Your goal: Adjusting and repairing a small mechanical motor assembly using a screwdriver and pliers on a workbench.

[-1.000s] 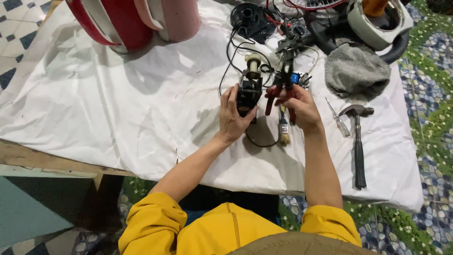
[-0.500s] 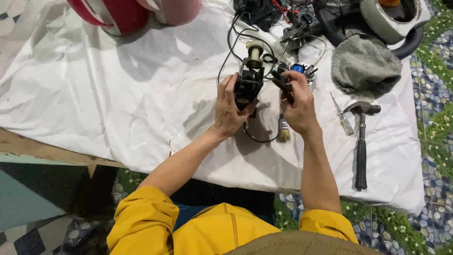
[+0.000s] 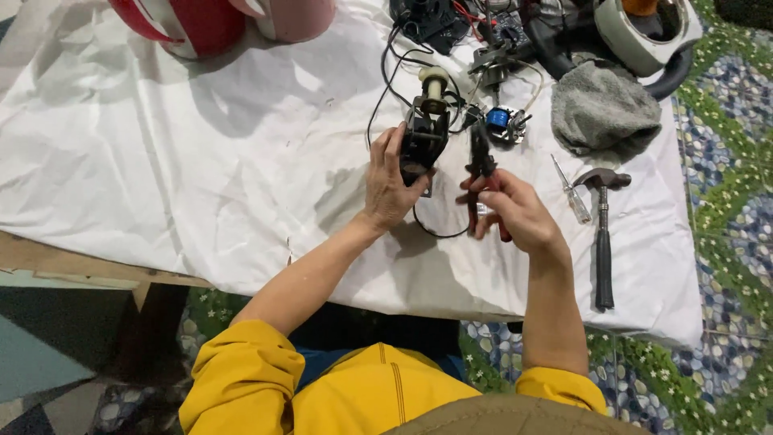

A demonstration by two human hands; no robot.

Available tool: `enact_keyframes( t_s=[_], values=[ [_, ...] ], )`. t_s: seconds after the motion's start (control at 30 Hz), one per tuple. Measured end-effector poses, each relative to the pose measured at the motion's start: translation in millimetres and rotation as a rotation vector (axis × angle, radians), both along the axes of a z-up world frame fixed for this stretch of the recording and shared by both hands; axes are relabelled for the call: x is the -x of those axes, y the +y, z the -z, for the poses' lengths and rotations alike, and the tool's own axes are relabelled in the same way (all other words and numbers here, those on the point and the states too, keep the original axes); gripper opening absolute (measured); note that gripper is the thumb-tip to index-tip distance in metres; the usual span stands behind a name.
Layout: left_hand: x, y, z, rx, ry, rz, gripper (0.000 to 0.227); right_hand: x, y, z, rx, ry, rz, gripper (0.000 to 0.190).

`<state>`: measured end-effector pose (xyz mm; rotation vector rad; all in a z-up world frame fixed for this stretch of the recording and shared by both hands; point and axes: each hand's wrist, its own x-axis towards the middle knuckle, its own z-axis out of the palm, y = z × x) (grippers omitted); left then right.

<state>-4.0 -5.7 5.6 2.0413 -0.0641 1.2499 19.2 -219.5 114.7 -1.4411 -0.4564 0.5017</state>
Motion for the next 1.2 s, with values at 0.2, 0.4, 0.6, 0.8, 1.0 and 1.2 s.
enact_keyframes(
  t_s=[0.2,0.4,0.6,0.8,1.0,1.2],
  values=[
    [-1,-1,-3,-0.006,-0.004,-0.025,0.092,6,-8,8,0.060,0.005,-0.101,0.028],
    [3,0,-12,-0.010,-0.007,-0.010,0.084,11,0,5,0.091,0.010,-0.101,0.033],
    [1,-2,-8,-0.039,-0.019,-0.040,0.083,-2,0,11,0.163,0.059,-0.133,0.035],
    [1,-2,-8,-0.037,-0.024,-0.036,0.084,-3,3,-7,0.338,-0.004,-0.207,0.036],
    [-1,-3,-4,-0.038,-0.024,-0.044,0.084,7,24,-34,0.348,0.076,-0.195,0.040],
    [1,-3,-6,-0.036,-0.025,-0.041,0.084,32,53,-68,0.261,0.171,-0.145,0.046]
  ],
)
